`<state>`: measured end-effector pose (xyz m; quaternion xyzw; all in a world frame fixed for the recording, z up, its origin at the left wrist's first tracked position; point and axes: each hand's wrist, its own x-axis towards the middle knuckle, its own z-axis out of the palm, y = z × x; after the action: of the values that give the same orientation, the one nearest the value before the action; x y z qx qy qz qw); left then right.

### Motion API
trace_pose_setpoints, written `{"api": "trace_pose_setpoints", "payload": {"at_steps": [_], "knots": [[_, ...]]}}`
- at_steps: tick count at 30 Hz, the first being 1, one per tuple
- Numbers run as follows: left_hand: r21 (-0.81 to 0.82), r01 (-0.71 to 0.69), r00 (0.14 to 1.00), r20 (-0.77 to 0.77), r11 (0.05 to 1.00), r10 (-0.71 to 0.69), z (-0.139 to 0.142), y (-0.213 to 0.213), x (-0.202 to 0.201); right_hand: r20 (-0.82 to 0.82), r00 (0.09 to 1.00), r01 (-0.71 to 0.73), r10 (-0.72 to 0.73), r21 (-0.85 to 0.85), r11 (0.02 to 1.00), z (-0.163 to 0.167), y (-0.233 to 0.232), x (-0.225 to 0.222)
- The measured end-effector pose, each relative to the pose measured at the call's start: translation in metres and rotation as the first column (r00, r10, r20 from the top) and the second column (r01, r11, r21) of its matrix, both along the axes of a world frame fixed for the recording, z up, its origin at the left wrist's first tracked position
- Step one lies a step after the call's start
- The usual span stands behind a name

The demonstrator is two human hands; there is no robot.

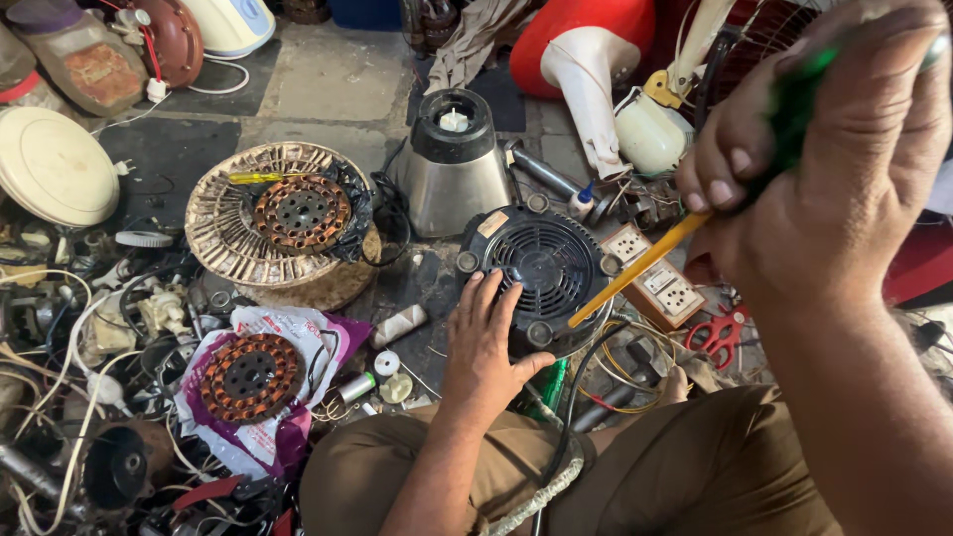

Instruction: The person sits on the floor of a cluttered repair shop and unscrews the base of a fan motor housing using a screwdriver. They separate the housing halves, set the cover aside, and handle the internal motor windings and wires inside the blue casing.

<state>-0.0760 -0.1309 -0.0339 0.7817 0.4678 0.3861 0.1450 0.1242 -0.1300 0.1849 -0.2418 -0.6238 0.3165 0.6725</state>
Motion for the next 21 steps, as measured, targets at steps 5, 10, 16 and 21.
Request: {"api": "trace_pose_setpoints", "payload": {"at_steps": [5,10,16,21], "knots": [[-0.003,0.001,1.0,-0.001,1.0,-0.001,-0.001,0.0,0.0,-0.007,1.0,0.006,-0.006,0.009,1.0,-0.005,0.002,-0.005],[-0.008,0.0,1.0,-0.006,1.0,0.0,-0.004,0.001,0.002,0.18,0.968,0.168,-0.177,0.064,0.984,-0.011,0.001,-0.037],[0.033,0.009,1.0,0.011,0.999,-0.01,-0.003,0.0,0.0,0.029,0.943,-0.316,0.331,-0.225,0.922,-0.014,0.017,-0.054],[0.011,0.016,1.0,0.003,1.0,-0.016,-0.002,0.001,0.0,-0.059,0.996,-0.073,0.062,-0.207,0.976,-0.009,-0.001,-0.051]]}}
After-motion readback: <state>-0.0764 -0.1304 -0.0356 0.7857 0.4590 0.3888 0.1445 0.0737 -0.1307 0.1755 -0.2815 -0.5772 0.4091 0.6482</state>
